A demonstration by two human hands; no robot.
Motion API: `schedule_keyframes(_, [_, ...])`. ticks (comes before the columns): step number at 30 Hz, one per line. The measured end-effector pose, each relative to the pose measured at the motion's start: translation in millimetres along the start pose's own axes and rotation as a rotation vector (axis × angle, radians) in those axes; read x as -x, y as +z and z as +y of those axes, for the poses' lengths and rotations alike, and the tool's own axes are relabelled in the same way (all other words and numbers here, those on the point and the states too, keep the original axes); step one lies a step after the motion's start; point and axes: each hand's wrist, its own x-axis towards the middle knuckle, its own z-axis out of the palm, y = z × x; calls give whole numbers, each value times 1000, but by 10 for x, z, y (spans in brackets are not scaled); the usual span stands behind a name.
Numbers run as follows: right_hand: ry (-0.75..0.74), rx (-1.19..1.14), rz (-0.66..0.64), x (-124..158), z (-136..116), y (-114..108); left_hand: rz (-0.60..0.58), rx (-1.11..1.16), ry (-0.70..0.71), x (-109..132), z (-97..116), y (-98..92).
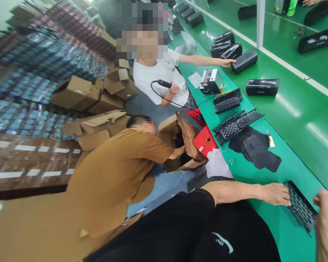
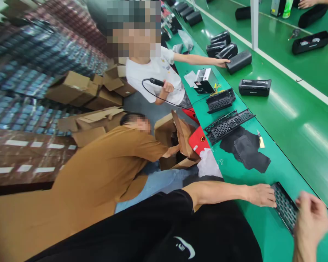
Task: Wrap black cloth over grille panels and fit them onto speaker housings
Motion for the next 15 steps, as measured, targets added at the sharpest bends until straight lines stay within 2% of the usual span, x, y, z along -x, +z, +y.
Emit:
schedule_keyframes(3, [20, 200, -413, 113, -163, 769, 90, 33, -35, 168, -28, 108])
schedule_keyframes(4, [21, 237, -483, 135, -160, 1020, 141, 37, -83, 303, -58, 78])
schedule_keyframes(6, [15, 307, -545, 164, -88, 1456, 256, 8, -285, 619, -154, -67])
schedule_keyframes(8, [8, 376, -545, 189, 27, 1764, 389, -62, -596, 896, -303, -284])
schedule_keyframes(10, [2, 455, -534, 217, 143, 1933, 518, -126, -884, 1050, -495, -499])
schedule_keyframes(11, [-3, 488, -532, 229, 192, 1971, 557, -149, -984, 1075, -597, -582])
schedule_keyframes(13, [-20, 533, -540, 238, 266, 1985, 557, -180, -1074, 1054, -787, -677])
schedule_keyframes(15, [-37, 549, -562, 219, 311, 1953, 503, -193, -1072, 998, -926, -684])
